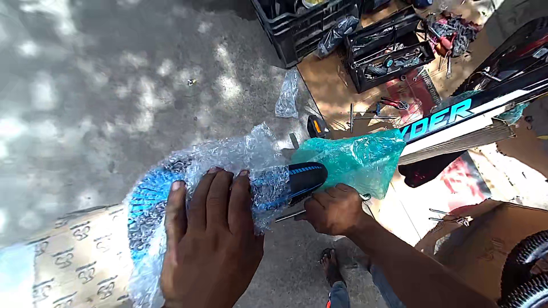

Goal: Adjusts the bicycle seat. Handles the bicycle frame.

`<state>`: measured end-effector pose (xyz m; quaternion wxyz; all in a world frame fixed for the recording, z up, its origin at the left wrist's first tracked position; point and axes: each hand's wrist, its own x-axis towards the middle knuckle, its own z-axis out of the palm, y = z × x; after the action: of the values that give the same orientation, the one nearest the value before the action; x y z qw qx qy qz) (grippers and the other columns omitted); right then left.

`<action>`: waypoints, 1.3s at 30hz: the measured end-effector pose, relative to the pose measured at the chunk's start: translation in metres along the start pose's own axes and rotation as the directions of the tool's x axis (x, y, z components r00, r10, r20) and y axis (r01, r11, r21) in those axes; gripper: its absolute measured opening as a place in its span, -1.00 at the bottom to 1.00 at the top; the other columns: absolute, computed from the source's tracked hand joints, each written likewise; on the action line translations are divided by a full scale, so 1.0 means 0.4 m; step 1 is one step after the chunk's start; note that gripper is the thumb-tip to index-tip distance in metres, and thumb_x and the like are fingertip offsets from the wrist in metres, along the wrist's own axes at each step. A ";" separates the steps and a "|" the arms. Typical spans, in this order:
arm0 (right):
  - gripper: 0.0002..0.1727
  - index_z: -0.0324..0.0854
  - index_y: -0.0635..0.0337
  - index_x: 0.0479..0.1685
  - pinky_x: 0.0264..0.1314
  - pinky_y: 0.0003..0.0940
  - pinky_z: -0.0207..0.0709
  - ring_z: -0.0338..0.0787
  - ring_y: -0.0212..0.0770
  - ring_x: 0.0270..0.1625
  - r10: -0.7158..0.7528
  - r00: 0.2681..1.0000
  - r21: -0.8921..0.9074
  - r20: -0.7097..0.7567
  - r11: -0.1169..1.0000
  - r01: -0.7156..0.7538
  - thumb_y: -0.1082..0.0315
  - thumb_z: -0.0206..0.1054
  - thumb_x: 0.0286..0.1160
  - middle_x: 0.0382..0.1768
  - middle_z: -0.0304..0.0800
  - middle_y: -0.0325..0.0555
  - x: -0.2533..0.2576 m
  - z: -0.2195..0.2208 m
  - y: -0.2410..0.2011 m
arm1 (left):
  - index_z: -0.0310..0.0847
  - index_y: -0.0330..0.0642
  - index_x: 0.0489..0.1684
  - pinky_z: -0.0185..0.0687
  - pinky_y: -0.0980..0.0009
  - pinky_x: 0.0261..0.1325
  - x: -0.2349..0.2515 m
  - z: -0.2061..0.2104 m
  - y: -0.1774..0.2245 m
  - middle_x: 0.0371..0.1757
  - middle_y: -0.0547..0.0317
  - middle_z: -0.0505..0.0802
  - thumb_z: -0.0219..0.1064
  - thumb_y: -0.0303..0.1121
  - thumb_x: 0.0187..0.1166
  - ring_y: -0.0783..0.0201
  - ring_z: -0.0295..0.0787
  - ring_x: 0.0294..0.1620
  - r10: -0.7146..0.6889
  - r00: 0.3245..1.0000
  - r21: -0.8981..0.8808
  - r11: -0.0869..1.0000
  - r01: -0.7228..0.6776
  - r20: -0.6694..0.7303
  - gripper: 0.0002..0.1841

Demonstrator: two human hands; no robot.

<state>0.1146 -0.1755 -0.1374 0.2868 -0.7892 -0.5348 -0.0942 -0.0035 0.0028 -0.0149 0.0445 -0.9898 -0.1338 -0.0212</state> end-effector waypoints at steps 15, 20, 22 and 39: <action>-0.71 0.73 0.22 -0.25 -0.28 0.17 0.58 0.81 0.16 -0.26 -0.126 0.687 0.021 0.716 0.987 0.159 0.26 0.19 0.73 -0.39 0.79 0.08 0.243 -0.343 -0.083 | 0.26 -0.43 0.67 -0.03 -0.36 0.75 0.014 -0.056 0.013 0.60 -0.38 0.51 0.66 -0.22 0.01 -0.29 0.35 0.70 0.060 0.990 -0.004 0.998 -0.060 0.126 0.04; -0.86 0.61 0.53 -0.07 -0.21 0.02 0.60 0.79 0.20 -0.11 0.079 0.524 -0.245 0.848 0.936 0.254 0.63 0.16 0.62 -0.18 0.71 0.30 0.331 -0.360 -0.290 | 0.18 -0.48 0.69 -0.06 -0.39 0.73 0.007 -0.066 0.015 0.62 -0.45 0.46 0.54 -0.28 0.21 -0.37 0.30 0.71 0.062 0.991 -0.044 0.997 -0.057 0.119 -0.06; -0.84 0.63 0.52 -0.11 -0.21 0.03 0.58 0.78 0.21 -0.10 0.096 0.522 -0.240 0.848 0.947 0.216 0.60 0.14 0.64 -0.21 0.72 0.28 0.319 -0.355 -0.280 | 0.18 -0.48 0.69 -0.08 -0.41 0.74 0.009 -0.068 0.020 0.62 -0.47 0.45 0.57 -0.35 0.18 -0.39 0.28 0.71 0.047 0.989 -0.062 0.997 -0.039 0.142 -0.05; -0.79 0.70 0.29 -0.42 -0.42 0.02 0.55 0.78 0.12 -0.37 0.025 0.675 -0.097 0.738 0.993 0.070 0.47 0.25 0.59 -0.48 0.72 0.09 0.277 -0.310 -0.226 | 0.19 -0.34 0.74 -0.21 -0.31 0.83 0.009 -0.057 0.015 0.68 -0.35 0.44 0.39 -0.44 0.41 -0.25 0.18 0.80 0.015 0.987 -0.060 0.998 -0.005 0.160 -0.21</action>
<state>0.0986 -0.1328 0.0463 -0.0011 -0.7688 -0.6083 0.1972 0.0007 -0.0042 0.0073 0.0045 -0.9898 -0.1312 0.0550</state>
